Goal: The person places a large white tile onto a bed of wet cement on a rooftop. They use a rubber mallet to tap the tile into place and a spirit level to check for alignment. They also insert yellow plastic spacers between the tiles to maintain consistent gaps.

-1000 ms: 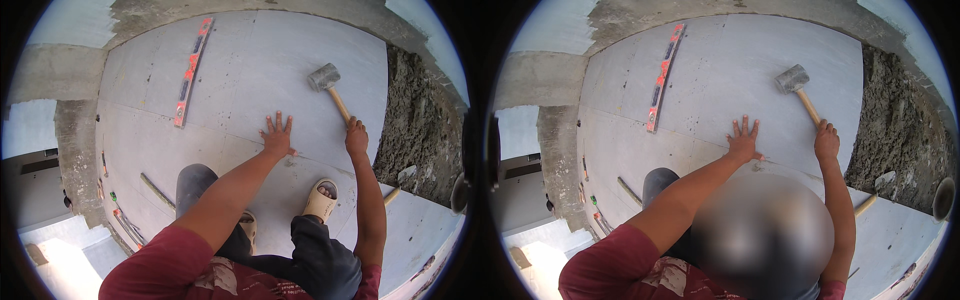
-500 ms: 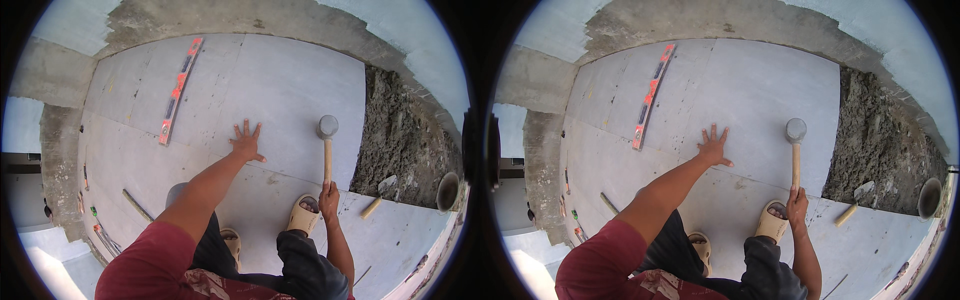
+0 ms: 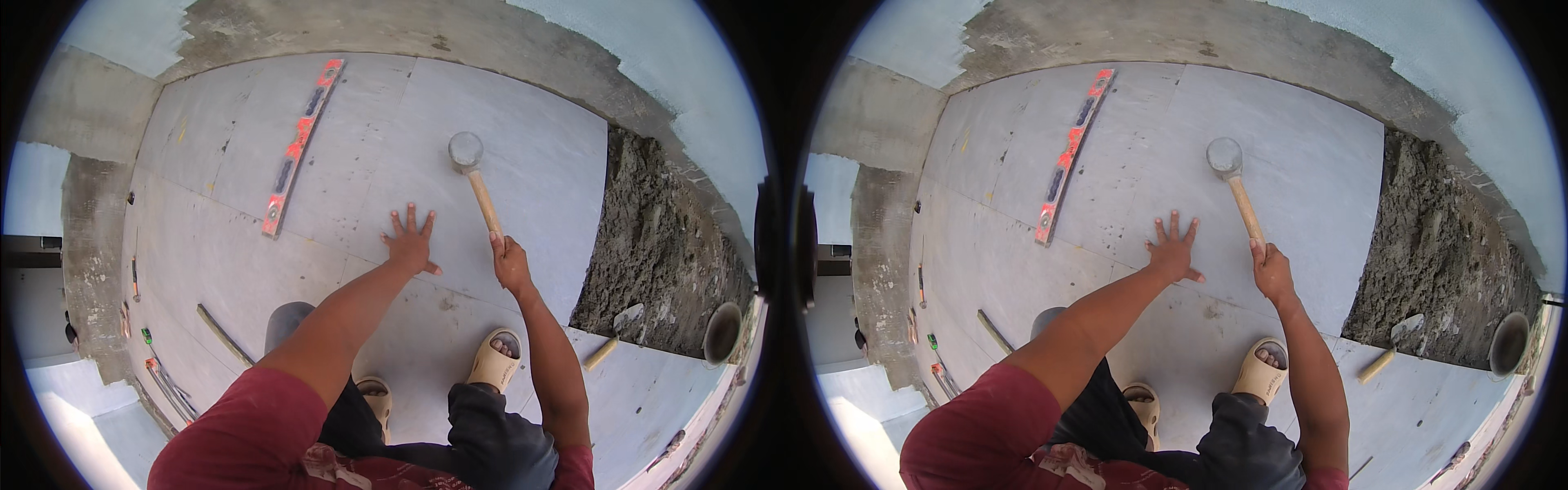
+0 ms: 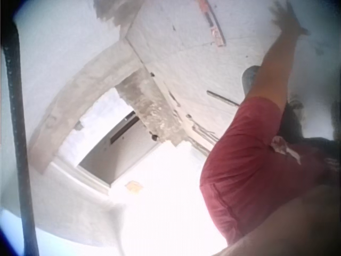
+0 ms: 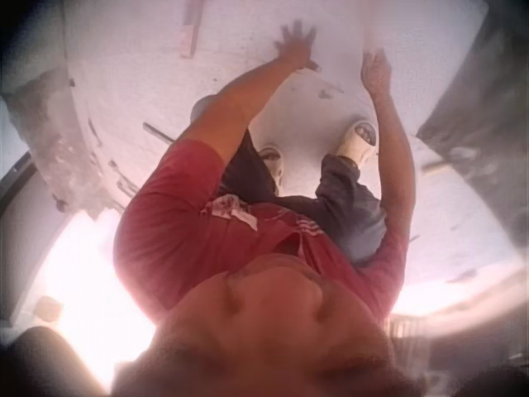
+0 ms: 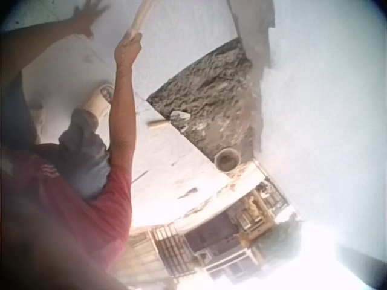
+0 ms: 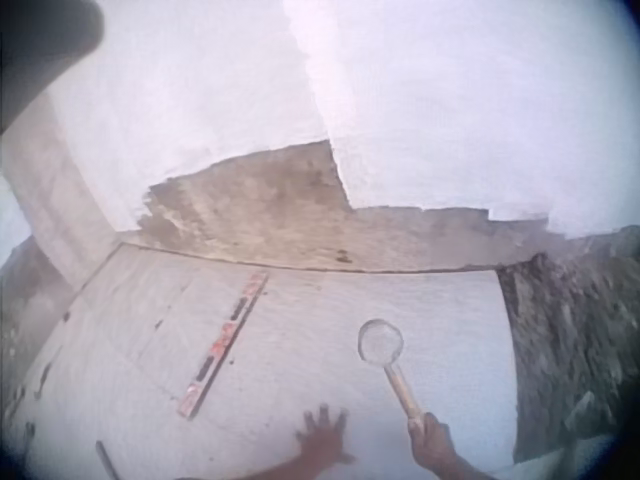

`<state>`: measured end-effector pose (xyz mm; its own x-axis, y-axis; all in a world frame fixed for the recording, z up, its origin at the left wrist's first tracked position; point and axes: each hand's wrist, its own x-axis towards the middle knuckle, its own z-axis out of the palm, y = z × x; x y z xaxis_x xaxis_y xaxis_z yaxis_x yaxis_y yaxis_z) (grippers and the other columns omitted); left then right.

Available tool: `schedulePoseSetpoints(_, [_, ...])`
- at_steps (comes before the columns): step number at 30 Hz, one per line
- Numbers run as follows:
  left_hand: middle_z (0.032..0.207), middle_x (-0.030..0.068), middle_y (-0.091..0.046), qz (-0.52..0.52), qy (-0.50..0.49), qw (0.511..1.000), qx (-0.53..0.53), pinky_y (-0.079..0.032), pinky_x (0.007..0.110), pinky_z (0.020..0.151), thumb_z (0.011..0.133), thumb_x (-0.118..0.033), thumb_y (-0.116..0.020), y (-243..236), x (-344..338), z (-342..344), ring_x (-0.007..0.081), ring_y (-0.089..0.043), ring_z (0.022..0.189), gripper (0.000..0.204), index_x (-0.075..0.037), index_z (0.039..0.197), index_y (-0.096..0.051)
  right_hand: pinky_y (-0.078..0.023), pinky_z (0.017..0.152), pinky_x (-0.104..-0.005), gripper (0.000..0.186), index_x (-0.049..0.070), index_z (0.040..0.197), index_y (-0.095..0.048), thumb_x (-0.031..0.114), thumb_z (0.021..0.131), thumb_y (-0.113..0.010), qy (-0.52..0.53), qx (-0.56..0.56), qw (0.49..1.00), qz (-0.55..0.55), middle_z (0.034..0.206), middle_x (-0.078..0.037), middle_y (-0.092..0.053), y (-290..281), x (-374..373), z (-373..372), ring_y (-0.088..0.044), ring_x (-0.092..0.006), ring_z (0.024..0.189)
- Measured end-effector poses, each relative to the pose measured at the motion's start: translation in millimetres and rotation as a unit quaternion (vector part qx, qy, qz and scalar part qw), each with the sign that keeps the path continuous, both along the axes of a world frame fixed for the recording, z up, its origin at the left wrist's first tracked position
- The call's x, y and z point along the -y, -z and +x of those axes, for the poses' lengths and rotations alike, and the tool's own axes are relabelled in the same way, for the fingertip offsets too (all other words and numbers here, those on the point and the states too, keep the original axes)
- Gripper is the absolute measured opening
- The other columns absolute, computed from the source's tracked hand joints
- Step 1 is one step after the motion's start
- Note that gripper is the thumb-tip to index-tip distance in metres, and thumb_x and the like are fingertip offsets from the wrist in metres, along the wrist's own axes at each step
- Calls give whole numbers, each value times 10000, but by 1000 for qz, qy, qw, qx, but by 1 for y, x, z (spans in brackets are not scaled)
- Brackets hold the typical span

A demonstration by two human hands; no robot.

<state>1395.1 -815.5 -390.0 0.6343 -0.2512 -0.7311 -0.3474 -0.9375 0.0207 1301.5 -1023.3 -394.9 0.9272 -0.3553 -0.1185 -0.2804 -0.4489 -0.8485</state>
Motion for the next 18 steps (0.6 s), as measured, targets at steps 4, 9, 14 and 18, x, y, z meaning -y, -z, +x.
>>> schedulePoseSetpoints(4, [1630, 205, 207, 11, -10, 1000, -3, -289, 726, 1081, 624, -655, -837, 4, -16, -3, 540, 88, 1473, 1407, -261, 1596, 101, -375, 438, -293, 483, 46, 781, -484, 461, 1027, -519, -1, -72, 984, 164, 541, -22, -444, -62, -9, 12, -445, -110, 466])
schedulePoseSetpoints(9, [1629, 212, 199, 4, -12, 1000, -8, -289, 734, 1075, 622, -667, -829, 9, -7, -6, 548, 92, 1468, 1391, -262, 1601, 71, -346, 390, -247, 454, 84, 790, -445, 459, 1045, -459, 39, 120, 978, 166, 531, 17, -427, -67, -8, -73, -399, -64, 420])
schedulePoseSetpoints(14, [1635, 213, 173, -5, 3, 1000, 19, -323, 738, 1054, 613, -693, -815, 10, -1, -4, 553, 67, 1468, 1383, -258, 1605, 45, -382, 493, -321, 531, 11, 751, -517, 472, 1012, -548, 62, -162, 985, 7, 548, -63, -469, 15, 34, -124, -471, -123, 529])
schedulePoseSetpoints(18, [1640, 209, 154, 9, 2, 999, 35, -337, 732, 1048, 598, -706, -815, 13, -18, -7, 551, 54, 1471, 1401, -260, 1603, 52, -356, 498, -313, 544, 12, 730, -514, 476, 1013, -542, 88, -22, 980, 179, 561, -40, -430, -88, 11, -105, -404, -88, 542])
